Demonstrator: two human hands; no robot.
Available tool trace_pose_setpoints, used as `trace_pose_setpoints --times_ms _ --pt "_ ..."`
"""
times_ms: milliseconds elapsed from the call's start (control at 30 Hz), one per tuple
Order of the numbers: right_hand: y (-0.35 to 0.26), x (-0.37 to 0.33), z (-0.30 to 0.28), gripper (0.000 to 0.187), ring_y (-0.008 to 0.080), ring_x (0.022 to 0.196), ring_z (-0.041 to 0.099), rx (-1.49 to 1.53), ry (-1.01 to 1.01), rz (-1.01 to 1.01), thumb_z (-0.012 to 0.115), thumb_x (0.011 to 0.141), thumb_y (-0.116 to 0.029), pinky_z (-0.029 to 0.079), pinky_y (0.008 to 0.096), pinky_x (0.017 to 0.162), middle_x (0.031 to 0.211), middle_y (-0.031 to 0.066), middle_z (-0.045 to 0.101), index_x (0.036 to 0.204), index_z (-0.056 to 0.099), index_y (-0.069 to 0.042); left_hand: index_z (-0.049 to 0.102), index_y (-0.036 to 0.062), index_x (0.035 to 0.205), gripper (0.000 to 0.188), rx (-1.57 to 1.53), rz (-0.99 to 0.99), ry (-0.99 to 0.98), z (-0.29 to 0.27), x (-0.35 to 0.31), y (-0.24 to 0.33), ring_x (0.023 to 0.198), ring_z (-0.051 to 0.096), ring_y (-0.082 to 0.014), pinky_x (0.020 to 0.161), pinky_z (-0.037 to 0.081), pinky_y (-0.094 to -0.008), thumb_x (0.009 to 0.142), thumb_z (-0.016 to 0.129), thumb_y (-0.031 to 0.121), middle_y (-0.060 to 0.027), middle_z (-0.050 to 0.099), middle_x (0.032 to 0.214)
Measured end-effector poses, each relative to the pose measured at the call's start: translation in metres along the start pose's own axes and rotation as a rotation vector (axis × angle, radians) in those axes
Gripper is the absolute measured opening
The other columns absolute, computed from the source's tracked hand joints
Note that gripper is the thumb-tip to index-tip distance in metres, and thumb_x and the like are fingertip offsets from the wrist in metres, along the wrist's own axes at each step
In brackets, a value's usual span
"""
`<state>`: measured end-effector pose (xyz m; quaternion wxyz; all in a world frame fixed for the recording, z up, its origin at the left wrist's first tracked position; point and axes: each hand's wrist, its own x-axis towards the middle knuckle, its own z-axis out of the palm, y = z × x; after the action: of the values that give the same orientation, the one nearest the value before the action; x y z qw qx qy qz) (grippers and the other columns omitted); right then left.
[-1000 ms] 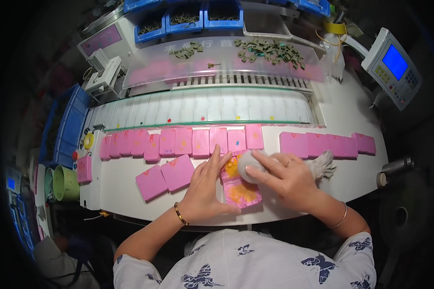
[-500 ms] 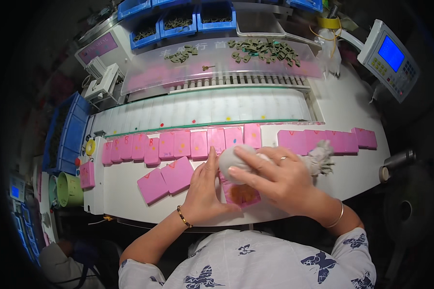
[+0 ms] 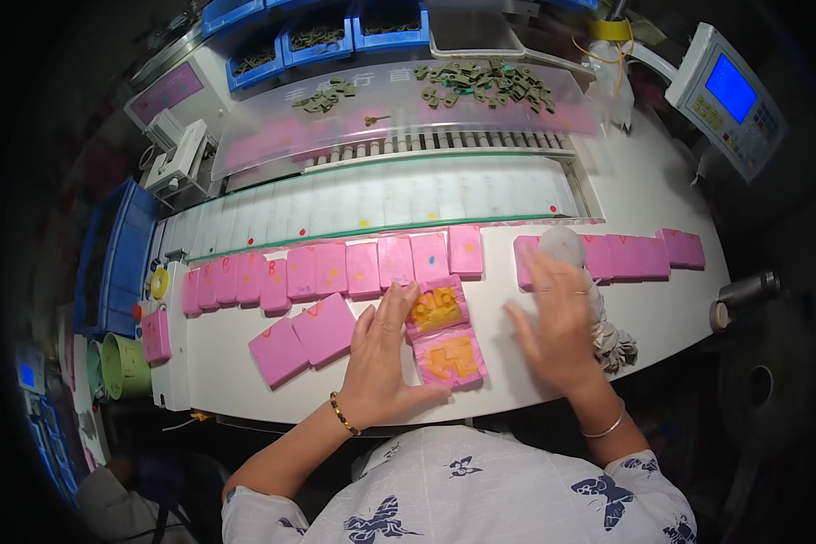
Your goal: The recorder is seen assembling or preparing pink candle molds by inserting small green components into them.
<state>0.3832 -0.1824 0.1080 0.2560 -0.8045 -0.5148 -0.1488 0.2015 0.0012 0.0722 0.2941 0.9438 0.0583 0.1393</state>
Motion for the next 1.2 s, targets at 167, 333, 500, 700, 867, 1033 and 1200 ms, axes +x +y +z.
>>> trace_pose_setpoints --times_ms 167,333,500,700,867,1033,1200 --pt "-0.024 0.004 0.045 0.056 0.0244 0.094 0.063 0.819 -0.262 0.410 0.068 0.090 -0.013 0.050 0.0356 0.086 0.110 0.0160 0.064 0.140 0.046 0.001 -0.006 -0.0057 0.154 0.143 0.004 0.000 -0.008 0.002 -0.001 -0.001 0.143 0.033 -0.0351 0.115 0.016 -0.0497 0.063 0.087 0.052 -0.0228 0.031 0.157" --pt "-0.022 0.002 0.077 0.035 0.0139 0.084 0.064 1.058 -0.271 0.516 0.062 0.095 -0.012 0.052 0.0282 0.076 0.101 0.0119 0.066 0.126 0.056 0.003 -0.006 -0.0052 0.154 0.142 0.004 -0.006 -0.011 0.004 -0.001 -0.001 0.144 0.032 -0.0347 0.116 0.015 -0.0508 0.063 0.087 0.053 -0.0225 0.029 0.158" --pt "-0.027 0.000 0.071 0.028 0.0084 0.092 0.061 1.311 -0.182 0.693 0.058 0.098 -0.011 0.051 0.0255 0.081 0.105 0.0063 0.067 0.121 0.059 0.005 0.009 0.0012 0.155 0.128 -0.106 -0.006 -0.027 0.003 0.001 0.001 0.148 0.025 -0.0364 0.117 0.018 -0.0540 0.063 0.089 0.042 -0.0181 0.026 0.160" --pt "-0.030 -0.007 0.058 0.030 0.0084 0.095 0.060 1.480 -0.077 0.823 0.056 0.101 -0.012 0.050 0.0251 0.086 0.108 0.0061 0.066 0.125 0.057 0.006 -0.012 0.0025 0.155 0.138 -0.511 0.085 -0.013 0.014 0.005 0.008 0.149 0.022 -0.0352 0.117 0.029 -0.0456 0.066 0.092 0.022 -0.0235 0.012 0.163" --pt "-0.032 -0.007 0.040 0.030 0.0092 0.100 0.060 1.420 0.023 0.721 0.055 0.101 -0.011 0.049 0.0254 0.090 0.111 0.0067 0.065 0.127 0.056 0.006 -0.011 0.0036 0.156 0.127 -0.961 -0.010 0.105 0.013 0.023 0.036 0.147 0.026 -0.0305 0.113 0.036 -0.0365 0.073 0.086 0.013 -0.0214 0.011 0.163" --pt "-0.039 -0.010 0.031 0.028 0.0113 0.102 0.059 1.360 0.050 0.643 0.055 0.100 -0.006 0.047 0.0260 0.090 0.112 0.0073 0.063 0.125 0.056 0.006 0.020 -0.0017 0.153 0.075 -1.287 -0.253 0.232 0.022 0.036 0.043 0.131 0.048 -0.0220 0.102 0.046 -0.0309 0.094 0.065 0.008 -0.0175 0.043 0.147" --pt "-0.037 -0.014 0.029 0.027 0.0142 0.098 0.057 1.134 0.082 0.523 0.058 0.096 -0.003 0.046 0.0255 0.088 0.106 0.0089 0.058 0.121 0.057 0.008 0.053 -0.0034 0.125 0.027 -1.389 -0.394 0.211 0.027 0.044 0.048 0.106 0.060 -0.0121 0.092 0.050 -0.0282 0.104 0.053 0.013 -0.0085 0.063 0.118"
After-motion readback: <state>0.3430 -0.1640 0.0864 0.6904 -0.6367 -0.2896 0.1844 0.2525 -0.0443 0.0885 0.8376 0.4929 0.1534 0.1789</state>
